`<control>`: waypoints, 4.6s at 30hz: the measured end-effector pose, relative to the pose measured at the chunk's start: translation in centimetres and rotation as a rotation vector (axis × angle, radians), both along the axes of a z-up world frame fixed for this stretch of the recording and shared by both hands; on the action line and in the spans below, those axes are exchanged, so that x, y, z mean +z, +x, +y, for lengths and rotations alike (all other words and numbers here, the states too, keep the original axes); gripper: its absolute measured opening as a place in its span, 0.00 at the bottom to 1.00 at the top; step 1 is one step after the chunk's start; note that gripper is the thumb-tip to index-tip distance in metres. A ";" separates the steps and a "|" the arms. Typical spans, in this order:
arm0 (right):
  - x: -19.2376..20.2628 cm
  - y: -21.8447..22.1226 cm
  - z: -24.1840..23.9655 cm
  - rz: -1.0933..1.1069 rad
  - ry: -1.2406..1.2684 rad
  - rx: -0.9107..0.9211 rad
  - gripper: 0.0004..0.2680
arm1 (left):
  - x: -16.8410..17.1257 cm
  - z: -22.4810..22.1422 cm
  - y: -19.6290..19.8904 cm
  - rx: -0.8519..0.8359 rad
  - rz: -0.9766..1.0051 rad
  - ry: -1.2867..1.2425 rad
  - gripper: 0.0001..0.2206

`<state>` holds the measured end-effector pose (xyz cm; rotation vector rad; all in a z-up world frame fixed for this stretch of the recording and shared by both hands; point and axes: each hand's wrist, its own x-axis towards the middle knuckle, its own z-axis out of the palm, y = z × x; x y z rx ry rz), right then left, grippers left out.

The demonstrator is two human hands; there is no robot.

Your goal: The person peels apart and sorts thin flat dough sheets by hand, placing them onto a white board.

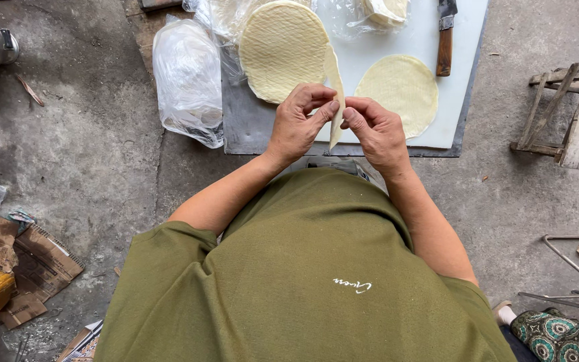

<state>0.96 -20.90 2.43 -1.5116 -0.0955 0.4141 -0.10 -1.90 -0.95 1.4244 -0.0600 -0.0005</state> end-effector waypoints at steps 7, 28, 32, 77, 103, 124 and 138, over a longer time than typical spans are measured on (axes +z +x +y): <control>0.7 -0.6 -0.3 0.020 -0.021 -0.074 0.09 | 0.6 -0.9 -0.4 -0.065 0.214 0.035 0.09; 2.7 -1.8 -1.7 -0.297 -0.303 -0.017 0.07 | 3.4 -1.3 -1.2 -0.176 -0.170 0.339 0.06; 2.7 -1.8 -2.0 -0.366 -0.349 -0.010 0.04 | 3.4 -1.5 -0.9 -0.229 -0.130 0.329 0.06; 0.8 0.6 -5.1 -0.002 0.136 -0.084 0.07 | 4.1 -4.5 1.5 0.093 -0.035 0.311 0.09; 2.2 1.1 -4.9 -0.141 0.008 -0.070 0.06 | 5.1 -5.0 1.2 0.274 -0.050 0.303 0.09; 2.7 1.9 -4.7 -0.390 -0.059 -0.132 0.07 | 6.2 -5.8 2.7 0.070 -0.001 0.204 0.11; 3.6 2.5 -4.6 -0.228 0.112 -0.341 0.09 | 5.2 -5.3 1.9 0.216 -0.177 0.003 0.09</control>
